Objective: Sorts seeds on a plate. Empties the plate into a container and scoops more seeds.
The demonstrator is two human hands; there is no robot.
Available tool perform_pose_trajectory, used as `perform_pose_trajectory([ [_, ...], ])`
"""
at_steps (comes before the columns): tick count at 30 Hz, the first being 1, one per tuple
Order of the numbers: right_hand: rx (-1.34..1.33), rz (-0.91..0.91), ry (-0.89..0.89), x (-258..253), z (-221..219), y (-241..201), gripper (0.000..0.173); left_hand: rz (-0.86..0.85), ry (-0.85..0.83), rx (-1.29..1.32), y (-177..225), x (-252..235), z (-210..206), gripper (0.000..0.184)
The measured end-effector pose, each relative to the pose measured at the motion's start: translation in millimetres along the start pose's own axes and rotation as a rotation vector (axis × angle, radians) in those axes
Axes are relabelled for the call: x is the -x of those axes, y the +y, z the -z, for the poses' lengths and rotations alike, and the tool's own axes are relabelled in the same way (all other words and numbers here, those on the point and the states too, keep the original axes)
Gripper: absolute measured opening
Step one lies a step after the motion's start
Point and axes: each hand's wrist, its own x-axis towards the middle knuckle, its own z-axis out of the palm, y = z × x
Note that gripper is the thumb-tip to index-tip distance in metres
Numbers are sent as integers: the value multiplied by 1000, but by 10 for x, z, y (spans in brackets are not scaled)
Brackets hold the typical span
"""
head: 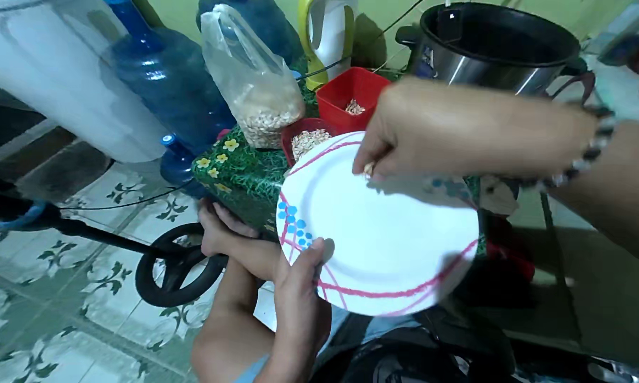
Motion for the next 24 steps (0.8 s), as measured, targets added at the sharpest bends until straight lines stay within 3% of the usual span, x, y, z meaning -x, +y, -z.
perform_pose_trajectory([
  [5,19,189,178,637,-738,4,14,128,-1,12,-81,410,58,27],
  [9,78,191,210,1122,-1105,-46,24,203,-10,23,-187,638,82,29],
  [13,96,268,331,1476,-1247,-57,29,276,-26,22,-279,814,25,29],
  [20,80,375,348,1794,-1340,56,27,361,-150,80,-348,1041,-41,25],
  [24,59,388,336,1919,-1329,104,26,374,-132,49,-333,1107,-126,26],
])
